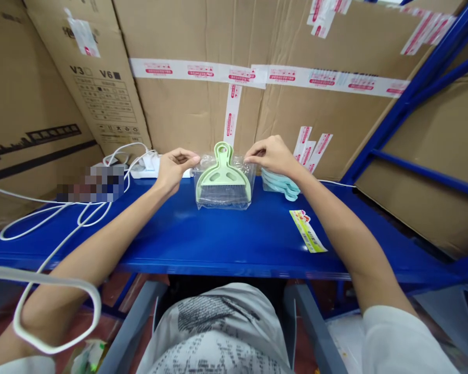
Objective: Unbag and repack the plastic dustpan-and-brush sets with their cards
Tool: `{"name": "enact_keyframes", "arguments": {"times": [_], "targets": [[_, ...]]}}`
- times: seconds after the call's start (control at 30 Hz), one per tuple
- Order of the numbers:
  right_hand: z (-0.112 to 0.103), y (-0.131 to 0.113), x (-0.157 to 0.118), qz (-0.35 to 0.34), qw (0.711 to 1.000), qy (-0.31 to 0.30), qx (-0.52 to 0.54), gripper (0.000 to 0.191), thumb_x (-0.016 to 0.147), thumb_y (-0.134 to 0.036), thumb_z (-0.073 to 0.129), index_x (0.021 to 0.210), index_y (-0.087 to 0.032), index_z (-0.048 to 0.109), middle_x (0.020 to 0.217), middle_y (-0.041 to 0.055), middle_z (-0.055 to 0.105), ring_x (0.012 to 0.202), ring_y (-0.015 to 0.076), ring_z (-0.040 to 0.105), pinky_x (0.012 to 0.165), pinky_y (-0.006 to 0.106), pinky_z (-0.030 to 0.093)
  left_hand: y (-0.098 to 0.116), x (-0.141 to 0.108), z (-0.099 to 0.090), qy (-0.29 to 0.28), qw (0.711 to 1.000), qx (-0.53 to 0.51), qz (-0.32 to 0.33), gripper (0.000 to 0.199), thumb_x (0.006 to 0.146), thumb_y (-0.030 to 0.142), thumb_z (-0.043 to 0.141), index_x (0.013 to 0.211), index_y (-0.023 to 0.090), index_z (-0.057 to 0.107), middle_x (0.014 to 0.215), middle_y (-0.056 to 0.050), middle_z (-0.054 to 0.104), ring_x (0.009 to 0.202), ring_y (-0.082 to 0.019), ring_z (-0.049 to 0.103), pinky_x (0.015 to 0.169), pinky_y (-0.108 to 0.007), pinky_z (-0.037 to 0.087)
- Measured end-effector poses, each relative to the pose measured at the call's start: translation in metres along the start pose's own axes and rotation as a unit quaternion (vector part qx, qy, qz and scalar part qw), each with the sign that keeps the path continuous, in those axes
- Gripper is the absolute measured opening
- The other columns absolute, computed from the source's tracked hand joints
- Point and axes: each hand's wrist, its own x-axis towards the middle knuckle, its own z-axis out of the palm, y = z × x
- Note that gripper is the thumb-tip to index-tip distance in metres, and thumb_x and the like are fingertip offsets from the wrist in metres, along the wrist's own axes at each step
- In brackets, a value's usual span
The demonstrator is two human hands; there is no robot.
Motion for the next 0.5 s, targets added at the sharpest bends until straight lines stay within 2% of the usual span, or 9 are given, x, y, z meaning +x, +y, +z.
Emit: {"name": "enact_keyframes", "arguments": {"times": [0.4,0.5], "targets": [[-0.013,-0.013,-0.001,0.035,0.999,0.034,0.013,0.014,0.088,-0.039,0.079,0.088,-0.026,0.083,0.096,0.0040,0.082,0.092,0.0257,0.072,0.088,0.039,0.052,0.014,-0.001,0.001,0.011,0.999,0.017,0.036,0.031,0.070,0.036,0.093,0.082,0.018,0.070,0.079,-0.003,0.073,0.075,-0.016,0.071,0.076,-0.030,0.058],[-0.014,-0.017,-0.002,0.038,0.998,0.050,0.006,0.016,0.089,-0.038,0.077,0.091,-0.024,0.083,0.098,0.0050,0.081,0.093,0.0248,0.071,0.088,0.038,0.053,0.018,-0.003,0.001,-0.026,0.999,-0.022,0.035,0.040,0.070,0.042,0.095,0.094,0.020,0.070,0.091,-0.005,0.075,0.088,-0.020,0.074,0.084,-0.033,0.060]]}}
